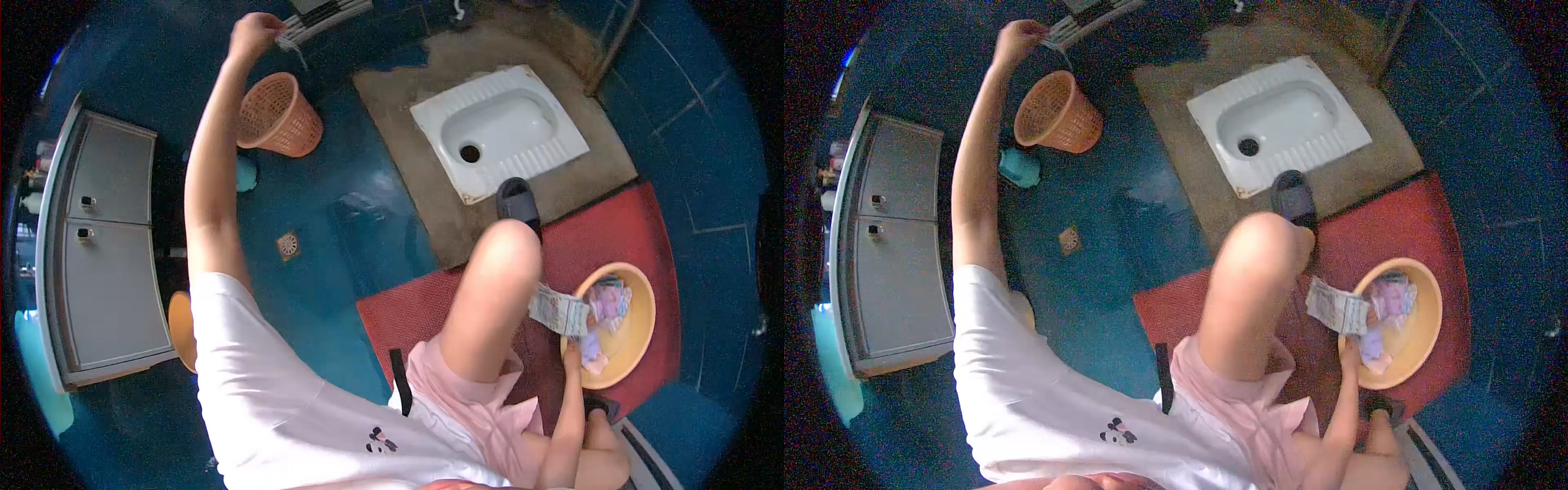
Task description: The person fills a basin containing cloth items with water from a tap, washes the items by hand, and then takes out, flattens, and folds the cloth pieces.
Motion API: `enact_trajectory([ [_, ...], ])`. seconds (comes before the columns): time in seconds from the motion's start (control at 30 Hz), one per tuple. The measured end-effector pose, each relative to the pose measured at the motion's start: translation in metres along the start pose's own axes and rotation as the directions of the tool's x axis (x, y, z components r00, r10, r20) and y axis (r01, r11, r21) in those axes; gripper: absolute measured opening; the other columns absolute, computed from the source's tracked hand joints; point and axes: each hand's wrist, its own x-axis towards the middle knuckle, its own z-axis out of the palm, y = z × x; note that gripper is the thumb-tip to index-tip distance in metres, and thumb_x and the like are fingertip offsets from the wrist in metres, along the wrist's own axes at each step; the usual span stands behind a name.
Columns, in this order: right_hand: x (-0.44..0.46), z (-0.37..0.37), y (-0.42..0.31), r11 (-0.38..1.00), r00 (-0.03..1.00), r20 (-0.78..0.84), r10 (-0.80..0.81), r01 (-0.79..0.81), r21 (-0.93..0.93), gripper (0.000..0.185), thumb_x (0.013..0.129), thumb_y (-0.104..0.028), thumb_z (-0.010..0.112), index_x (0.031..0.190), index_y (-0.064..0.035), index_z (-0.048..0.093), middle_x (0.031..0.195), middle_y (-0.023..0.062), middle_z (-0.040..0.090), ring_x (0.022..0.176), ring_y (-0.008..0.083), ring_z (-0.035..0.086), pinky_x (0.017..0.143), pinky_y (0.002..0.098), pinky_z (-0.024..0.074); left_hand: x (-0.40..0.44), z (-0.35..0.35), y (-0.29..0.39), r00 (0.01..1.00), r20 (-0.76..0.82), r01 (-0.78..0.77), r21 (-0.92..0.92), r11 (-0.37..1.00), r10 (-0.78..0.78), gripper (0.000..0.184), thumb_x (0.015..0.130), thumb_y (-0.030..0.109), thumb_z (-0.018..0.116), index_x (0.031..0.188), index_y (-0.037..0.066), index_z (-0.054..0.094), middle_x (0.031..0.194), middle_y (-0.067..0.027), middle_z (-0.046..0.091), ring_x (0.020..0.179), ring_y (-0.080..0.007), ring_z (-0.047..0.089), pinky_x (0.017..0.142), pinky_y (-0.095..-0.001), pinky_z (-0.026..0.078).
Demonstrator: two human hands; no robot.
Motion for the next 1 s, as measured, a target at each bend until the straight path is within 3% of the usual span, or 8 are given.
enact_trajectory([
  [0.2,0.029,-0.013,-0.084,0.985,0.983,0.081,0.162,-0.166,0.046,0.032,0.086,-0.015,0.029,0.103,0.0010,0.050,0.100,0.0210,0.053,0.091,0.0319,0.050,0.079,0.0341,0.0394,0.017,0.010,-0.191,0.904,-0.397,0.222,0.129,0.967,-0.155,0.030,0.071,0.015,0.053,0.100,0.015,0.058,0.100,-0.0110,0.056,0.094,-0.0264,0.052,0.079,-0.0331,0.042],
  [0.23,0.033,-0.012,-0.091,0.985,0.983,0.079,0.166,-0.169,0.042,0.032,0.086,-0.015,0.029,0.103,0.0010,0.050,0.100,0.0210,0.053,0.091,0.0319,0.050,0.079,0.0341,0.0394,0.017,0.046,-0.256,0.906,-0.376,-0.060,0.337,0.940,0.193,0.042,0.070,0.016,0.055,0.112,0.018,0.050,0.113,-0.0153,0.047,0.099,-0.0348,0.048,0.082,-0.0429,0.039],
  [0.3,0.040,-0.008,-0.102,0.999,0.991,0.129,0.034,-0.032,-0.023,0.035,0.086,-0.018,0.028,0.111,0.0018,0.042,0.110,0.0235,0.044,0.101,0.0353,0.042,0.086,0.0365,0.0334,-0.028,0.107,-0.287,0.953,0.023,0.235,0.578,0.782,-0.303,0.063,0.070,0.028,0.052,0.127,0.025,0.024,0.129,-0.0240,0.022,0.111,-0.0474,0.028,0.088,-0.0558,0.025],
  [0.37,0.045,-0.012,-0.116,0.994,0.976,0.190,0.109,-0.107,-0.019,0.036,0.086,-0.020,0.028,0.111,0.0020,0.042,0.111,0.0235,0.044,0.102,0.0353,0.041,0.087,0.0366,0.0330,-0.070,0.137,-0.294,0.660,0.095,0.662,0.397,0.636,-0.745,0.065,0.075,0.047,0.040,0.130,0.030,0.009,0.130,-0.0274,0.012,0.115,-0.0511,0.013,0.089,-0.0597,0.015],
  [0.57,0.030,-0.044,-0.150,0.983,0.930,0.317,0.185,-0.179,-0.049,0.040,0.086,-0.025,0.028,0.112,0.0025,0.043,0.112,0.0236,0.044,0.106,0.0354,0.040,0.090,0.0368,0.0315,-0.140,0.168,-0.315,0.373,0.226,0.926,-0.160,0.343,-0.900,0.070,0.078,0.054,0.031,0.119,-0.002,0.037,0.121,-0.0269,0.036,0.114,-0.0384,0.033,0.092,-0.0441,0.028],
  [0.73,0.031,-0.056,-0.114,0.986,0.977,0.197,-0.085,0.111,-0.124,0.049,0.086,-0.038,0.023,0.104,-0.0007,0.049,0.100,0.0264,0.049,0.095,0.0419,0.044,0.079,0.0449,0.0361,-0.126,0.171,-0.248,0.645,0.321,0.579,0.387,0.718,-0.694,0.054,0.075,0.052,0.039,0.095,0.005,0.058,0.098,-0.0235,0.052,0.094,-0.0353,0.050,0.075,-0.0417,0.041],
  [0.87,0.077,-0.086,-0.004,0.864,0.952,0.240,0.190,-0.278,0.420,0.038,0.082,-0.032,0.041,0.104,-0.0035,0.051,0.098,0.0196,0.055,0.095,0.0319,0.050,0.080,0.0350,0.0383,-0.147,0.223,-0.220,0.891,0.273,0.314,0.205,0.927,-0.363,0.047,0.077,0.045,0.046,0.093,0.002,0.056,0.092,-0.0169,0.057,0.083,-0.0344,0.054,0.069,-0.0408,0.042],
  [1.0,0.061,-0.081,0.176,0.955,0.957,0.095,0.274,-0.282,0.093,0.024,0.073,-0.017,0.050,0.090,-0.0019,0.057,0.091,0.0193,0.057,0.084,0.0309,0.055,0.073,0.0357,0.0423,-0.145,0.211,-0.109,0.658,0.418,0.622,0.168,0.765,-0.626,0.067,0.079,0.058,0.026,0.111,0.005,0.048,0.106,-0.0197,0.051,0.104,-0.0319,0.046,0.086,-0.0373,0.034],
])
